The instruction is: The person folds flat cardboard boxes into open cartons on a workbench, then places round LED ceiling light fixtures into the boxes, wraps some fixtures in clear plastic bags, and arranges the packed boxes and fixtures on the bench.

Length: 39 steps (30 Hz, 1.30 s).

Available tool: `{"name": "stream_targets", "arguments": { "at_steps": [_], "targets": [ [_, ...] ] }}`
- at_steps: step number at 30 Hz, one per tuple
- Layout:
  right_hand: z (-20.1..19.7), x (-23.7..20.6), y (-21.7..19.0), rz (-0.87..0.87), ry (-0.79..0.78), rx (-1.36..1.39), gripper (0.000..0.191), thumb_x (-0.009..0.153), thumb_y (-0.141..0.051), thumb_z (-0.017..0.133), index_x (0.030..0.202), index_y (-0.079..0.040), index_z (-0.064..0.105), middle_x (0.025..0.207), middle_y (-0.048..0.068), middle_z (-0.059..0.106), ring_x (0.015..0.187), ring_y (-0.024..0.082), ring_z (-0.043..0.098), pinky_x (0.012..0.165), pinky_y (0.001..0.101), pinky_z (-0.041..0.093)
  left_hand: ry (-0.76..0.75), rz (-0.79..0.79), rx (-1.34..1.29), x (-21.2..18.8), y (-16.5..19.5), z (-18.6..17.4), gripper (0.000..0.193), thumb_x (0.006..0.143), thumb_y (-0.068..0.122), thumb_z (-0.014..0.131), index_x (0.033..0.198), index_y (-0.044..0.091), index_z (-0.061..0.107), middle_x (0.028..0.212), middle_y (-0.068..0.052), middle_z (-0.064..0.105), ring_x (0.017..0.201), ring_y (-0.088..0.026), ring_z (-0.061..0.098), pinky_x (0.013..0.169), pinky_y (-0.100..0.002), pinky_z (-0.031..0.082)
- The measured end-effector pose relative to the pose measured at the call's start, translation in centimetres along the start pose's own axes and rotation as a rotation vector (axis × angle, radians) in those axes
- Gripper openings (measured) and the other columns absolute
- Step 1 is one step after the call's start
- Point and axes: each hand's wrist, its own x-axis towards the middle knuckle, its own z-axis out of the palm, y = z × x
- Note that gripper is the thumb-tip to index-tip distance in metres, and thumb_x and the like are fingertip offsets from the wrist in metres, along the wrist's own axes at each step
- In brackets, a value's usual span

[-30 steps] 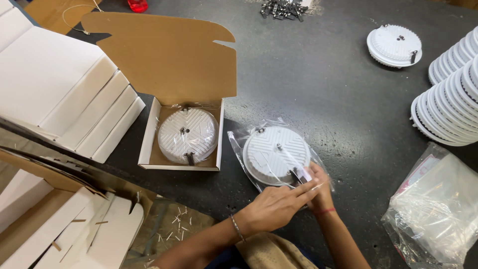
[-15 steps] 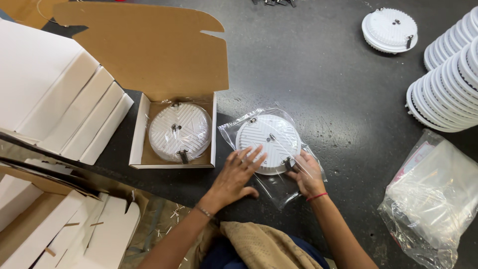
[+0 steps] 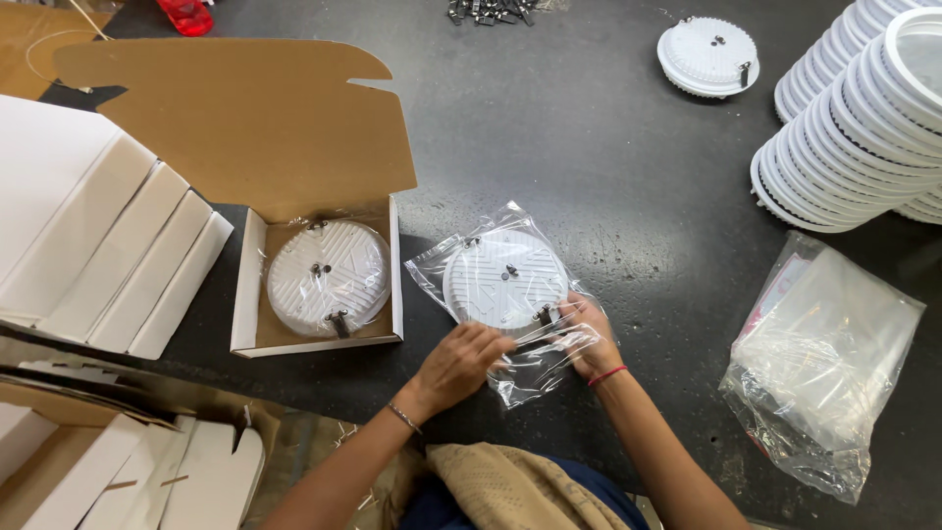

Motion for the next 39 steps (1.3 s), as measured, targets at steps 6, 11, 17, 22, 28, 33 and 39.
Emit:
{"name": "stream_targets", "arguments": {
  "at_steps": [6, 11, 17, 22, 28, 33, 39],
  "targets": [
    [2.5, -1.5, -1.6, -0.021, -0.015, -0.036, 0.028, 0.102, -0.012, 0.056, 0.127, 0.002, 0.055, 0.109, 0.012, 0.068, 0.092, 0.021, 0.069, 0.081, 0.0399, 0.061, 0.195, 0.151, 0.116, 3.4, 0.5, -0.9, 0.02, 0.091, 0.013, 0.067, 0.11, 0.01, 0.065, 0.131, -0.01, 0.067, 0.13, -0.028, 0.055, 0.113, -0.043, 0.039],
    [6.4, -7.3, -6.9, 0.104, -0.082, -0.246, 0.038, 0.099, -0.02, 0.054, 0.131, -0.001, 0.053, 0.123, 0.014, 0.067, 0.109, 0.022, 0.069, 0.093, 0.039, 0.059, 0.236, 0.09, -0.153, 4.5, 2.5, -2.1, 0.023, 0.098, 0.003, 0.061, 0.121, 0.004, 0.064, 0.135, -0.009, 0.068, 0.131, -0.028, 0.063, 0.115, -0.046, 0.047],
    [1.5, -17.9, -20.2, -0.132, -0.391, -0.338, 0.042, 0.108, -0.027, 0.053, 0.128, 0.008, 0.061, 0.121, 0.03, 0.072, 0.105, 0.034, 0.074, 0.084, 0.0463, 0.063, 0.399, -0.491, -0.569, 6.7, 5.0, -5.2, 0.006, 0.104, 0.012, 0.053, 0.103, 0.008, 0.057, 0.102, -0.01, 0.079, 0.087, -0.019, 0.081, 0.066, -0.032, 0.064],
    [1.5, -14.5, -20.5, -0.292, -0.058, -0.437, 0.037, 0.104, -0.027, 0.055, 0.127, 0.0, 0.063, 0.122, 0.017, 0.069, 0.109, 0.024, 0.069, 0.099, 0.0421, 0.057, 0.533, -0.588, -1.27, 7.6, 6.1, -7.1, 0.016, 0.108, 0.021, 0.045, 0.107, 0.006, 0.05, 0.101, -0.021, 0.077, 0.089, -0.025, 0.078, 0.081, -0.037, 0.067],
    [3.2, -12.0, -14.7, 0.143, -0.398, -0.561, 0.051, 0.094, -0.038, 0.064, 0.127, 0.001, 0.071, 0.111, 0.011, 0.078, 0.1, 0.019, 0.073, 0.087, 0.0352, 0.058, 0.476, -0.795, -1.614, 7.0, 7.5, -5.2, 0.018, 0.105, 0.019, 0.05, 0.108, 0.003, 0.043, 0.106, -0.024, 0.076, 0.092, -0.028, 0.076, 0.078, -0.039, 0.065],
    [4.1, -11.5, -15.5, 0.146, -0.54, -0.583, 0.052, 0.093, -0.036, 0.068, 0.13, 0.002, 0.069, 0.111, 0.011, 0.076, 0.098, 0.017, 0.071, 0.084, 0.035, 0.059, 0.233, -0.68, -1.336, 6.5, 6.8, -6.0, 0.049, 0.087, 0.012, 0.075, 0.13, 0.002, 0.053, 0.11, -0.018, 0.076, 0.099, -0.018, 0.074, 0.082, -0.031, 0.064],
    [6.5, -11.7, -17.0, 0.107, -0.676, -0.746, 0.045, 0.091, -0.022, 0.069, 0.129, 0.001, 0.069, 0.111, 0.007, 0.077, 0.098, 0.011, 0.07, 0.086, 0.0288, 0.057, 0.179, -0.858, -0.948, 8.2, 8.0, -8.3, 0.022, 0.083, 0.019, 0.083, 0.095, 0.002, 0.079, 0.09, -0.01, 0.08, 0.079, -0.01, 0.068, 0.068, -0.023, 0.057]
  ]
}}
